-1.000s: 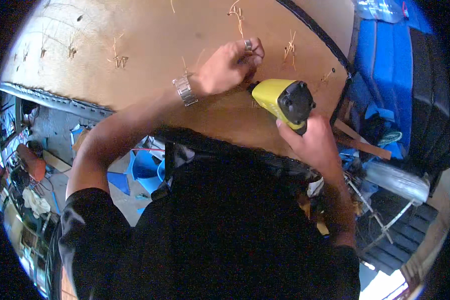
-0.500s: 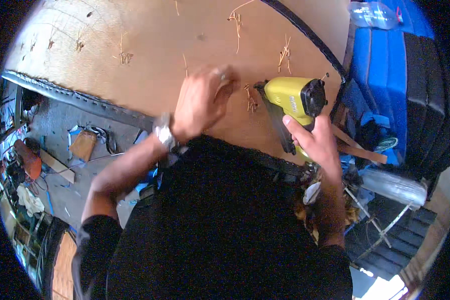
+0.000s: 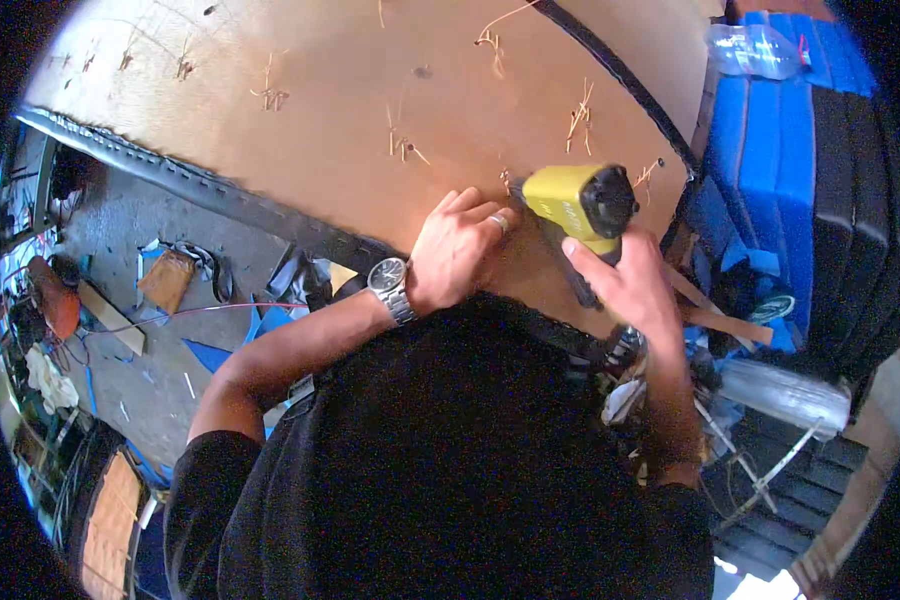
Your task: Securing upholstery twine and fasteners to a wooden furniture frame using a pneumatic stapler.
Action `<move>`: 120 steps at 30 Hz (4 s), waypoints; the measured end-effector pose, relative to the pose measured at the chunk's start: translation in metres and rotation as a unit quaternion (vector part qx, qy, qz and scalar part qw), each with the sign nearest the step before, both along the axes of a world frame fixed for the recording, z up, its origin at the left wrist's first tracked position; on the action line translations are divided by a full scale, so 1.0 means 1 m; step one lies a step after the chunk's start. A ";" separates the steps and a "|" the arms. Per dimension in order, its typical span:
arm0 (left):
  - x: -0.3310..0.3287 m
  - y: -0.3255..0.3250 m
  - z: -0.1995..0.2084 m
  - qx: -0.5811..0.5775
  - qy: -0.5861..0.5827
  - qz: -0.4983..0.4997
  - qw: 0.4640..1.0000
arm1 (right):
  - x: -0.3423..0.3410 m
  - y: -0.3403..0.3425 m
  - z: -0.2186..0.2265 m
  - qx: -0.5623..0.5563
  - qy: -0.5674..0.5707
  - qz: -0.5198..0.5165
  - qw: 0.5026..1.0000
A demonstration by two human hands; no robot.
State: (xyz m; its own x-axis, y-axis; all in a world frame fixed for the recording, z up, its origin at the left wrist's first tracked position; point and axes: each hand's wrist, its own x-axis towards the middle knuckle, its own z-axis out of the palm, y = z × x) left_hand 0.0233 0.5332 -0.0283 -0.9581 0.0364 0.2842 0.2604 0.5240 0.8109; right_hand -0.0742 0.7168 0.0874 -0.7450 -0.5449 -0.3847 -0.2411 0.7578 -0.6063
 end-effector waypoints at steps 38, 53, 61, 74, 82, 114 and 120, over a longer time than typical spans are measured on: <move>-0.121 -0.060 0.000 0.049 0.065 -0.020 0.996 | 0.019 0.019 0.002 0.024 0.009 -0.190 0.981; -0.084 -0.072 -0.009 0.042 0.035 -0.131 0.990 | -0.063 -0.057 0.017 -0.048 -0.094 -0.065 0.992; -0.090 -0.082 -0.010 0.106 0.002 -0.183 0.977 | -0.070 -0.090 0.009 0.027 -0.084 -0.038 0.995; -0.093 -0.076 -0.012 0.123 0.032 -0.154 0.980 | -0.061 -0.103 0.006 0.042 0.005 -0.059 0.997; -0.136 -0.141 0.020 -0.075 0.089 -0.117 0.986 | -0.059 -0.084 0.010 -0.052 -0.093 -0.164 0.981; -0.054 -0.139 0.012 -0.139 0.085 -0.206 0.965 | 0.019 -0.031 -0.003 -0.004 -0.028 -0.237 0.971; -0.043 -0.138 0.028 0.109 -0.097 -0.304 0.941 | 0.024 -0.057 0.013 0.077 0.001 -0.147 0.986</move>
State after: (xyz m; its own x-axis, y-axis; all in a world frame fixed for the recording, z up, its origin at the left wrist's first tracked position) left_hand -0.0202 0.3951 0.0002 -0.8140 0.5552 0.1705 0.2941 0.1410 0.9453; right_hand -0.0497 0.6598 0.1003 -0.8631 -0.2392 -0.4447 0.0025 0.8787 -0.4775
